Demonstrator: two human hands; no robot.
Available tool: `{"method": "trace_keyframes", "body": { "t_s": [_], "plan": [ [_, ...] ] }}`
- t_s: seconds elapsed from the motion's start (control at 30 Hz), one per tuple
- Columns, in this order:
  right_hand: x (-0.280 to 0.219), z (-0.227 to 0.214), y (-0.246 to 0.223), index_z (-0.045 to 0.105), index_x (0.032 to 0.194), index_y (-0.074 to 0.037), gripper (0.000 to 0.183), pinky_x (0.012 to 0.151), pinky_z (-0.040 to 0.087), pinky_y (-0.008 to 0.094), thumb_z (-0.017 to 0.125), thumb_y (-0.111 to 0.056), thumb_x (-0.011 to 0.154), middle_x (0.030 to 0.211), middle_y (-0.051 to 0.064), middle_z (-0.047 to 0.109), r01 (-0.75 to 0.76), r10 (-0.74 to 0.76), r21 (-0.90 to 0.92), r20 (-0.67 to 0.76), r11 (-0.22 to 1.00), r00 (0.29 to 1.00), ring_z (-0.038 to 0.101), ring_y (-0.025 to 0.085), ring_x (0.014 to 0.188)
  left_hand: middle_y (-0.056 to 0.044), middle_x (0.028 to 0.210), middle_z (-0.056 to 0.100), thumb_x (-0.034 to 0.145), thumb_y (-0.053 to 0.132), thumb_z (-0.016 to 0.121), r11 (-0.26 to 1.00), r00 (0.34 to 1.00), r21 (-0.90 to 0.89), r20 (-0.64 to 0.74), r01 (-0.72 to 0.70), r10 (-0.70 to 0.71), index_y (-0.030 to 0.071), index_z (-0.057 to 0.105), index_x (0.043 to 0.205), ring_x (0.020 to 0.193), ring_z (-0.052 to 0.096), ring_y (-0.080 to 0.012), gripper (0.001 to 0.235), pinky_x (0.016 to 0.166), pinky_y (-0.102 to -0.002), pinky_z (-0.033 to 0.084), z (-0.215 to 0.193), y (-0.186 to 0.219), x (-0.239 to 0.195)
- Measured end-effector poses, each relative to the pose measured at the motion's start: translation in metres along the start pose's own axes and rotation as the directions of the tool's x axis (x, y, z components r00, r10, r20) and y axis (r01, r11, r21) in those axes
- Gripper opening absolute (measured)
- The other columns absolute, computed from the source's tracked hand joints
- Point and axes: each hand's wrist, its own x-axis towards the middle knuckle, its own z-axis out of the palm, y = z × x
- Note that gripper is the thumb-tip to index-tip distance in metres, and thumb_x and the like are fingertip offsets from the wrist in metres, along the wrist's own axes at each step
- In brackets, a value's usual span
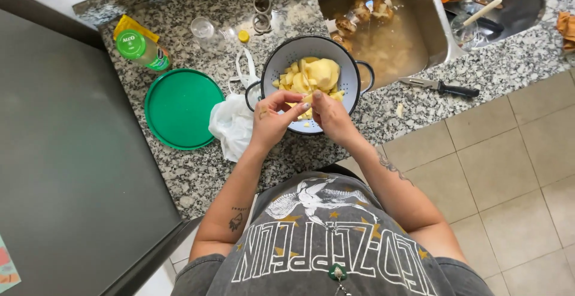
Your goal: The person cuts a peeled potato into small cubes using a knife over a colander. They hold the potato in one hand and slice it into pieces, which fall into the colander below.
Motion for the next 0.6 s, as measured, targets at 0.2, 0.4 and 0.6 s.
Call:
{"method": "trace_keyframes", "body": {
  "t_s": [0.2, 0.4, 0.6],
  "plan": [
    [-0.011, 0.0, -0.008, 0.038, 0.061, -0.016, 0.056, 0.029, 0.025, 0.02, 0.02, -0.051, 0.1, 0.045, -0.002, 0.031, 0.01, -0.009, 0.075, -0.017, 0.997, 1.0, 0.029, 0.01, 0.034, -0.01, 0.077, 0.069, 0.072, 0.01, 0.082, 0.998, 0.999, -0.052, -0.044, -0.023, 0.021, 0.004, 0.071, 0.09, 0.053, 0.058, -0.0081, 0.022, 0.048, -0.021, 0.052, 0.005, -0.003, -0.003],
    [-0.005, 0.003, 0.001, 0.036, 0.062, -0.018, 0.056, 0.028, 0.027, 0.018, 0.023, -0.059, 0.097, 0.045, -0.002, 0.031, 0.022, -0.028, 0.077, 0.08, 0.997, 0.996, 0.032, 0.009, 0.031, -0.01, 0.07, 0.067, 0.07, 0.006, 0.081, 0.997, 0.998, -0.075, -0.059, -0.022, 0.017, 0.002, 0.071, 0.085, 0.047, 0.057, -0.0086, 0.019, 0.044, -0.02, 0.05, 0.011, -0.008, -0.004],
    [-0.003, 0.0, 0.005, 0.039, 0.059, -0.015, 0.057, 0.029, 0.027, 0.02, 0.027, -0.052, 0.1, 0.044, 0.0, 0.034, -0.019, 0.018, 0.014, 0.061, 1.0, 0.998, 0.032, 0.011, 0.034, -0.001, 0.067, 0.067, 0.07, 0.009, 0.081, 0.984, 0.991, 0.159, -0.096, -0.08, 0.096, 0.014, 0.074, 0.081, 0.051, 0.056, -0.0047, 0.015, 0.049, -0.018, 0.046, 0.011, -0.006, 0.0]
  ]
}}
